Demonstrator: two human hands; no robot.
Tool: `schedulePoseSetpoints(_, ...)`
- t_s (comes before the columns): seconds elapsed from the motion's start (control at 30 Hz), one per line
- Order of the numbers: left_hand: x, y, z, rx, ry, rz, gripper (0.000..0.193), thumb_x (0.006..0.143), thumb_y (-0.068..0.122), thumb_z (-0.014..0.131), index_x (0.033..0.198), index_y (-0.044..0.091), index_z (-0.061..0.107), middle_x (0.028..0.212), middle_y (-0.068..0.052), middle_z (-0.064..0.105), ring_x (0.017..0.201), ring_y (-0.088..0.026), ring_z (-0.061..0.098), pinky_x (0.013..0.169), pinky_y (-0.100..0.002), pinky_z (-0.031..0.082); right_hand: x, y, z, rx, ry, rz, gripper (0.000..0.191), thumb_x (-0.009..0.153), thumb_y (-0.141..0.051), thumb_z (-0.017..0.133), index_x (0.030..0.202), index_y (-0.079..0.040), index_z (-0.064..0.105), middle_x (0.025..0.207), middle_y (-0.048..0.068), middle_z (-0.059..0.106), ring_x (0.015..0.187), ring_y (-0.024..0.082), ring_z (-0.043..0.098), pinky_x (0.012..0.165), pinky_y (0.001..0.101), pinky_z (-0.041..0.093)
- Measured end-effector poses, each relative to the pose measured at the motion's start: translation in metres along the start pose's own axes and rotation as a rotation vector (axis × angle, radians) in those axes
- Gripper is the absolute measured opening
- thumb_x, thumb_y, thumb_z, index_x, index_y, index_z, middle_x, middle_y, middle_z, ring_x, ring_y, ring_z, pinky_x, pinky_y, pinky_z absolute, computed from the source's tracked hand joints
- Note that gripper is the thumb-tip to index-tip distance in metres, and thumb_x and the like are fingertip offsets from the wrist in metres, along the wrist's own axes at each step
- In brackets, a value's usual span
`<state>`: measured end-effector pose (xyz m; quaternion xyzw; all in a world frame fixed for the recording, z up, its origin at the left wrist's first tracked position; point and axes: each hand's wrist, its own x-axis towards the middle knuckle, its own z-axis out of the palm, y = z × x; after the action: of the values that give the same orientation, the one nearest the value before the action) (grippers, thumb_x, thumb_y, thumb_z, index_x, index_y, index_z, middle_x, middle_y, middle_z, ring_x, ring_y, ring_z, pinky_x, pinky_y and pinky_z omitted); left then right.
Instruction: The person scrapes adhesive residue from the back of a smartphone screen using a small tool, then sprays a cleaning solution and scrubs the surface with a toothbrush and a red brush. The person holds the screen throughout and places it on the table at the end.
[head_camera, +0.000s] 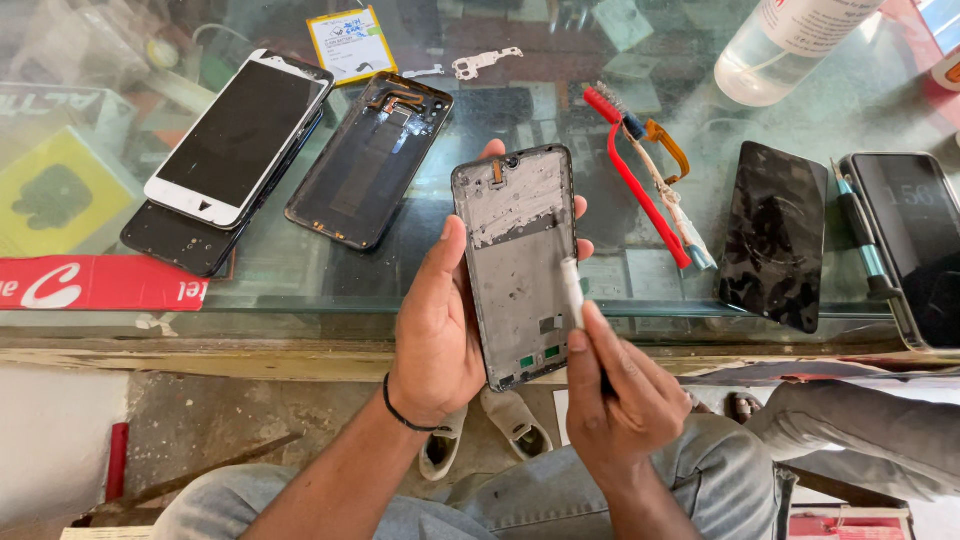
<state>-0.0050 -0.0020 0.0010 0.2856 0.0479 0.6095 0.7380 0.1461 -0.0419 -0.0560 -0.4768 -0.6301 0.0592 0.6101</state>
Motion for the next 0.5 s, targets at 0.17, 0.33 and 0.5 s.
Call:
schedulePoseSetpoints(0.17,0.0001,0.0002,0.0,-0.006,0.0,-0.005,0.067,0.114,0.047,0.041,0.172,0.023,0.018,0.155,-0.023,0.049,0.131,-0.034,0.059,0.111,-0.045,0.052,-0.0019,0.0003,-0.0005,-0.004,0.006,-0.032,0.026,0.092,0.004,0.076,0.117,0.003,0.074,0.086,0.016,0.076,0.067,0.009,0.067,0.061,0.0236,0.05)
schedulePoseSetpoints(0.33,0.0003,0.0,-0.0007,-0.005,0.002,-0.004,0.067,0.114,0.047,0.041,0.172,0.023,0.019,0.155,-0.024,0.049,0.131,-0.034,0.059,0.111,-0.045,0.051,-0.0027,-0.0012,-0.0011,-0.002,-0.011,-0.018,0.026,0.092,0.003,0.077,0.118,0.002,0.074,0.084,0.015,0.075,0.065,0.009,0.066,0.059,0.023,0.048)
schedulePoseSetpoints(0.5,0.0008,0.0003,-0.0004,-0.012,0.005,-0.009,0.067,0.113,0.047,0.041,0.171,0.023,0.019,0.155,-0.023,0.049,0.131,-0.034,0.059,0.112,-0.046,0.051,-0.0013,-0.0017,-0.0008,-0.037,0.014,0.043,0.026,0.094,0.004,0.076,0.12,0.003,0.074,0.086,0.014,0.076,0.064,0.01,0.062,0.059,0.0235,0.047)
